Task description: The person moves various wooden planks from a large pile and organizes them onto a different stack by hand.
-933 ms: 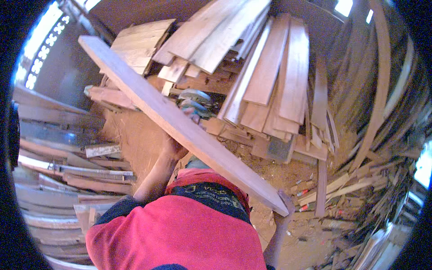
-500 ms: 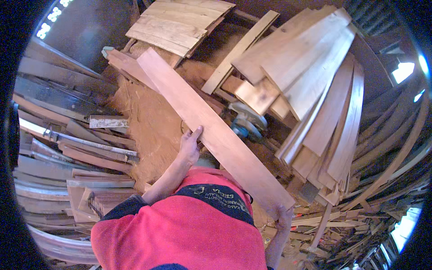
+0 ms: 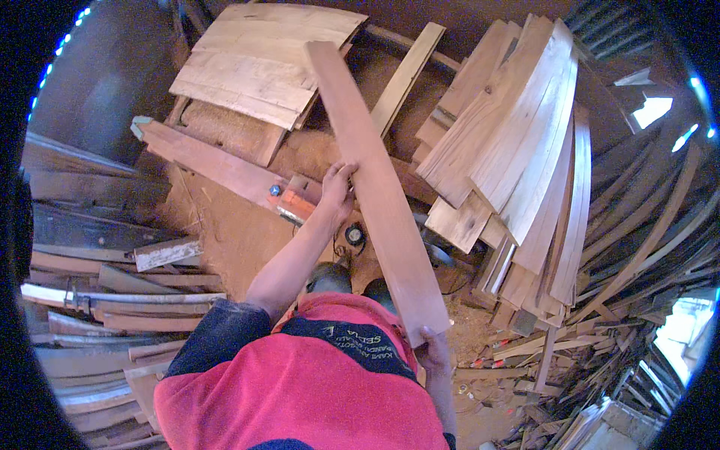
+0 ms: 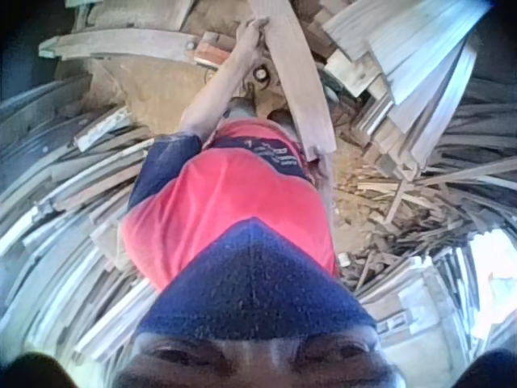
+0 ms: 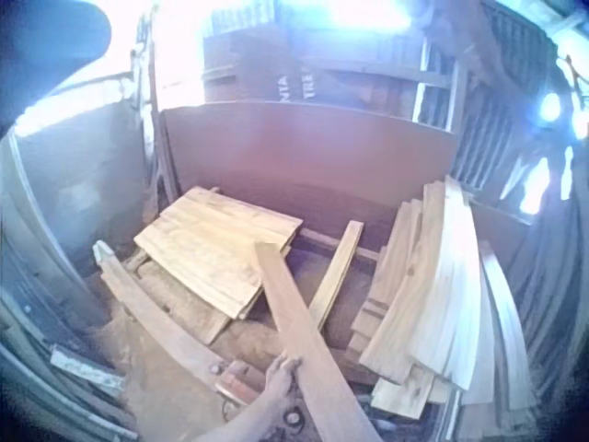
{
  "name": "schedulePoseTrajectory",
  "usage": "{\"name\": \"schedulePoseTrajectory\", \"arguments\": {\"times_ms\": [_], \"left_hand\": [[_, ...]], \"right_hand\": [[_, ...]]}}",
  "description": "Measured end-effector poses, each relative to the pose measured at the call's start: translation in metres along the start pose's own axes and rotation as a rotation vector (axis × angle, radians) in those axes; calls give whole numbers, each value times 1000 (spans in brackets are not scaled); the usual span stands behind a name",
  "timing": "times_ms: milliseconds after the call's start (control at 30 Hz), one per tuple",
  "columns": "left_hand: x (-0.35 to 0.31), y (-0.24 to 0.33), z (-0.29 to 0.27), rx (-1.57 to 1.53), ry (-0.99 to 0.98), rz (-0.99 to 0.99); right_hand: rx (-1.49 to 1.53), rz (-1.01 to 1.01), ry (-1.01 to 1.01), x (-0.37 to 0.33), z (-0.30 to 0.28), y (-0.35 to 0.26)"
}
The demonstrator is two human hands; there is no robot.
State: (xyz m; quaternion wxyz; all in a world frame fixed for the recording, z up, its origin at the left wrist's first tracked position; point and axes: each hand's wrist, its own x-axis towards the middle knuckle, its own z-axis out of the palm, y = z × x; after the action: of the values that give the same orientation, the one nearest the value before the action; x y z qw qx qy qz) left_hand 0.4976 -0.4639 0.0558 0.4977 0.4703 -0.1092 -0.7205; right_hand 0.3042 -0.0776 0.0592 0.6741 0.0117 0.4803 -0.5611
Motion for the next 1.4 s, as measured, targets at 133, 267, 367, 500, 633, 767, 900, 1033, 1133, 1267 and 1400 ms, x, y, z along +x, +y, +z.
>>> {"name": "schedulePoseTrajectory", "arguments": {"times_ms": [133, 267, 367, 500, 633, 767, 900, 1033, 1133, 1267, 1400], "left_hand": [[91, -2, 35, 50, -196, -25], [141, -1, 35, 158, -287, -46], [127, 0, 18, 281, -422, -145], [64, 12, 11, 509, -386, -248], [48, 8, -11, 798, -215, -32], [81, 5, -18, 841, -272, -12], [131, 12, -65, 764, -267, -62], [148, 4, -70, 879, -217, 13], [161, -28, -68, 981, -227, 200], [189, -88, -86, 1161, -211, 480], [271, -122, -169, 889, -162, 275]], "right_hand": [[-4, -9, -90, 46, 73, 10], [176, -12, -243, 105, 125, 30], [279, -135, -238, 144, 171, 25], [269, -218, -121, 215, 195, 33], [171, -183, -54, 257, 218, 61], [-70, 12, -146, 307, 189, 92], [-492, -31, -246, 234, 190, 66], [-651, 23, -122, 180, 115, 58], [-588, -47, 110, 145, 47, 75], [-501, -103, 347, 89, 4, 86], [-673, -40, 507, 55, -32, 82]]}}
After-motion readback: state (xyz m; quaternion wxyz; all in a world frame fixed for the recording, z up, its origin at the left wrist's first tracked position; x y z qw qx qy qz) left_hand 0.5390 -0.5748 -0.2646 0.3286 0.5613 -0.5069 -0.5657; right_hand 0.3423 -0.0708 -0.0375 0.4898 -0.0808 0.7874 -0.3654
